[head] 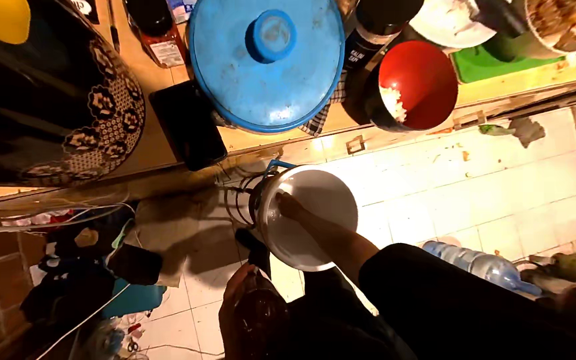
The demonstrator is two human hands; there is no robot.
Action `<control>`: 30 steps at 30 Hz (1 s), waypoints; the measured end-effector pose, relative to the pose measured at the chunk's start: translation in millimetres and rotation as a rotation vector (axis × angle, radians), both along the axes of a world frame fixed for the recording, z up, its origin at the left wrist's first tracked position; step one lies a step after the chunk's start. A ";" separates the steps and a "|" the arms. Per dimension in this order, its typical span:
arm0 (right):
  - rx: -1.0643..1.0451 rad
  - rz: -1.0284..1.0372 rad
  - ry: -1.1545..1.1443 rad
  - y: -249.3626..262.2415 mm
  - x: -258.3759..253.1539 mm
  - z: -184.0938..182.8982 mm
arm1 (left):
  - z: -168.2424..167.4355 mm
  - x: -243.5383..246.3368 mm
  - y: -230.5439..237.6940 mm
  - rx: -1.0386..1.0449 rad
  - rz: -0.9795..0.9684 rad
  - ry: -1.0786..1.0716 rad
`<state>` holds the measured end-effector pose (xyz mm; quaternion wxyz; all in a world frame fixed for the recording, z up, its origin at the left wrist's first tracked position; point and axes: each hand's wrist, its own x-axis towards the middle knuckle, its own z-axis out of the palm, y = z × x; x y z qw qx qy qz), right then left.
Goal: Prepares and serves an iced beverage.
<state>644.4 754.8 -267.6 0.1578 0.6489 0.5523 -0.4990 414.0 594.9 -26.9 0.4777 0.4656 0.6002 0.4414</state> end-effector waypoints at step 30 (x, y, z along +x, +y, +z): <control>-0.534 0.014 0.365 19.0 -13.2 27.8 | -18.0 -3.4 12.3 -0.039 -0.026 0.066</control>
